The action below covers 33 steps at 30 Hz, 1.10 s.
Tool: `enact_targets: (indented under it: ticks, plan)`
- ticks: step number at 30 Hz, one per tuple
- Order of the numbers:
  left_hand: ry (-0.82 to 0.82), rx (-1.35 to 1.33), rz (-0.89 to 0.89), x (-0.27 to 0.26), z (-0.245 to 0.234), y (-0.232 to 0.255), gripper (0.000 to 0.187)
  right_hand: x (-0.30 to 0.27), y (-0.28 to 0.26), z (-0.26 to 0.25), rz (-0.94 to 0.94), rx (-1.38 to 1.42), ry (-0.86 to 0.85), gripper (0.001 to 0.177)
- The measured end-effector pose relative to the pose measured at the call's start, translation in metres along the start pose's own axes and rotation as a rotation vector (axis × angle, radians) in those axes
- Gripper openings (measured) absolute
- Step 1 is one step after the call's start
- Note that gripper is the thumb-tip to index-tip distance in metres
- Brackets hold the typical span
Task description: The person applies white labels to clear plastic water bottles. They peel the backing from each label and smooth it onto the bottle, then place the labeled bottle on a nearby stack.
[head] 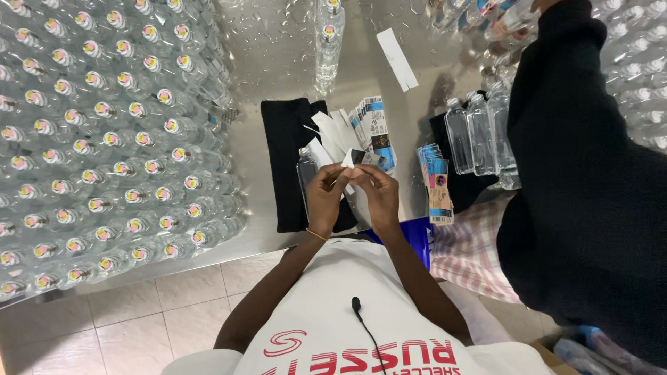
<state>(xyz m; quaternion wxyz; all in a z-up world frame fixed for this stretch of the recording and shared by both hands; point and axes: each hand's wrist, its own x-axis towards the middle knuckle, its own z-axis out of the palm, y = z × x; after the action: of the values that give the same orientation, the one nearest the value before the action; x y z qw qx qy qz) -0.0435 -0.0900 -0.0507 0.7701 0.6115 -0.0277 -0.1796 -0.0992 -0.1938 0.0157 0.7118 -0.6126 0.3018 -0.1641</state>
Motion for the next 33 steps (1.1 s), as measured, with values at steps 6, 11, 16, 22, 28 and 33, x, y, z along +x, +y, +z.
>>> enact_targets:
  ticks: [6,11,16,22,28,33]
  plan:
    - [0.062,0.021,-0.039,0.002,0.003,0.024,0.015,0.002,-0.009,0.005,-0.008,0.046,0.0,0.022]
    - [0.049,-0.072,-0.091,0.006,0.002,0.03,0.011,0.007,-0.005,0.001,0.016,0.017,-0.006,0.021]
    - [0.072,-0.12,-0.125,0.009,0.0,0.019,0.014,0.012,0.006,-0.003,0.006,0.023,-0.017,0.02]
    - [0.097,-0.353,-0.29,0.028,-0.008,-0.012,0.009,0.014,0.007,-0.009,0.07,0.201,0.078,0.019]
    - [0.171,-0.573,-0.509,0.099,-0.065,-0.08,0.012,-0.002,0.008,-0.067,0.132,0.458,0.254,0.021]
    - [0.425,0.023,-0.273,0.157,-0.074,-0.1,0.017,-0.034,-0.007,-0.119,0.015,0.507,0.401,0.006]
